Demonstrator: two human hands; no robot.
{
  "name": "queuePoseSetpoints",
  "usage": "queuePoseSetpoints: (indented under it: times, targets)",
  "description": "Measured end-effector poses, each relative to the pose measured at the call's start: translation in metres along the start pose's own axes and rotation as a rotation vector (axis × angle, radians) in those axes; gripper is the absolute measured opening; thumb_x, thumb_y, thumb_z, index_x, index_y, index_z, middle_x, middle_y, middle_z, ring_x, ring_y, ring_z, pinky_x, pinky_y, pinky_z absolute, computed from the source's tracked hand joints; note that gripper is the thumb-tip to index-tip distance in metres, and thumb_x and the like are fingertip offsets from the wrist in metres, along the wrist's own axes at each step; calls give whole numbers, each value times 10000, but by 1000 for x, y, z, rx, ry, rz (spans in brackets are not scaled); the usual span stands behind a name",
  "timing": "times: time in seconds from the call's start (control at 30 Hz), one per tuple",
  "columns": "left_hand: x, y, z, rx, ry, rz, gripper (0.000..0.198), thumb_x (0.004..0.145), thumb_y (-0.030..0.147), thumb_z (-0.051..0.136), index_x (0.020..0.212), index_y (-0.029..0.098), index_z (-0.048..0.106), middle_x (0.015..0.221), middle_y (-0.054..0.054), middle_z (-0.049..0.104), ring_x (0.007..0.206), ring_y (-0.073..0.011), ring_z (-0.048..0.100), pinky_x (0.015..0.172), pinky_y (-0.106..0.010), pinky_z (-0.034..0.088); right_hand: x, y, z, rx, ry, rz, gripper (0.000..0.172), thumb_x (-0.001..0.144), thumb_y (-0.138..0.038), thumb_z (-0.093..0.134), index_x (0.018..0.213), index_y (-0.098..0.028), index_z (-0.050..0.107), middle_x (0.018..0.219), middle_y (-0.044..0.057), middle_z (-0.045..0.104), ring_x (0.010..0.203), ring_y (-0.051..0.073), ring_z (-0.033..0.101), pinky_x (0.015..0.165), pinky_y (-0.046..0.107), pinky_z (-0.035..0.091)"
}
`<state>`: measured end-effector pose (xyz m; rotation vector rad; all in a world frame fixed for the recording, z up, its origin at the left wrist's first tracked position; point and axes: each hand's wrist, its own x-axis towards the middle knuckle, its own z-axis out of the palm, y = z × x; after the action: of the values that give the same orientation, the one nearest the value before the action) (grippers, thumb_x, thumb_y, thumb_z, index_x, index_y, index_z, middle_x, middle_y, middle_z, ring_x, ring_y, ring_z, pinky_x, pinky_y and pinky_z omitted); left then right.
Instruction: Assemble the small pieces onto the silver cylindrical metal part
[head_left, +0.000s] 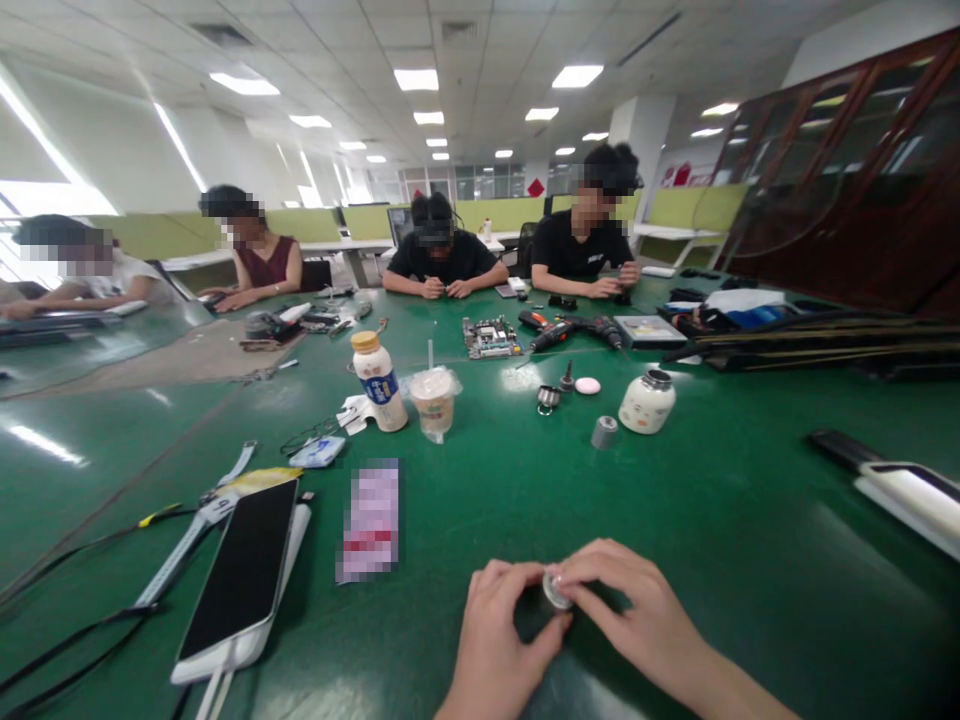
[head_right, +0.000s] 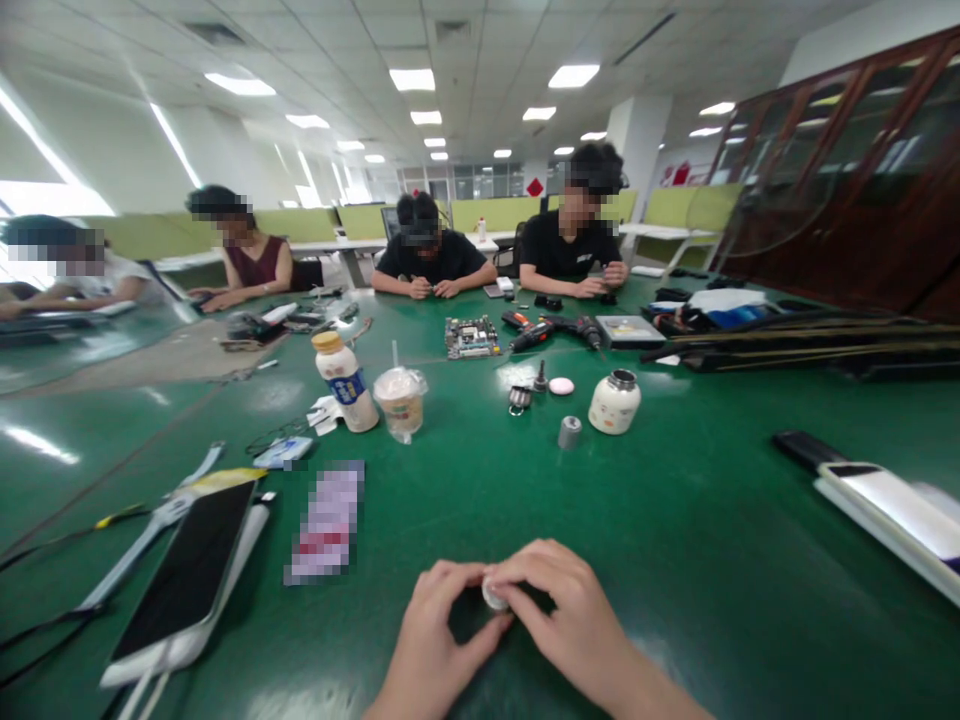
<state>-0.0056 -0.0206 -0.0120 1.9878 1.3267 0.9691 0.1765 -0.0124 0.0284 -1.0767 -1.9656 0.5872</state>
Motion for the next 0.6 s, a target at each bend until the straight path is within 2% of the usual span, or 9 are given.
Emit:
queuePoseSetpoints:
  times: [0.13,0.23,0.3,0.37,0.47,0.53,0.6]
  targets:
    - [-1,0,0,-3,1,-18,265,764,229,723,1023,264,674,973,-41,701,916,-243,612,809,-379,479,1,4,-2,-57,25,27,67,845,-303,705,906,-287,726,842,17,747,789,191,685,730,306,542]
    - [0,0,0,-5,-7,-28,261,756,228,727,1010,264,678,975,-41,699,916,-246,609,810,-381,475,2,6,-9,-90,110,43,194,809,-354,734,983,-275,706,714,15,716,746,214,677,722,338,541]
    - [1,0,0,-7,-9,-31,276,748,230,733,1015,269,678,978,-42,699,917,-250,610,811,-384,474,3,4,-15,-101,129,66,263,822,-351,714,1069,-270,675,705,12,708,770,221,681,769,361,541]
    - [1,0,0,-8,-6,-33,284,741,228,735,1017,272,679,972,-39,700,913,-250,612,809,-385,476,5,1,-18,-101,81,84,283,835,-334,695,1110,-273,660,853,36,737,872,229,683,834,375,534]
    - [1,1,0,-16,1,-30,273,743,214,727,1008,266,681,973,-41,700,911,-246,614,811,-382,479,6,-2,-17,-84,-62,60,262,838,-307,688,1099,-292,680,1054,59,726,1000,240,657,887,385,521]
    - [1,2,-1,-23,-1,-31,277,749,210,722,1017,267,680,979,-43,699,917,-245,612,813,-380,479,5,-1,-14,-71,-113,31,208,846,-292,683,1052,-305,703,1011,44,739,971,231,661,888,385,515]
    - [0,4,-1,-26,-5,-36,279,756,220,724,1026,275,679,976,-37,698,921,-243,611,814,-378,478,4,1,-9,-61,-95,36,112,852,-292,681,954,-304,727,905,25,752,889,215,674,843,367,521]
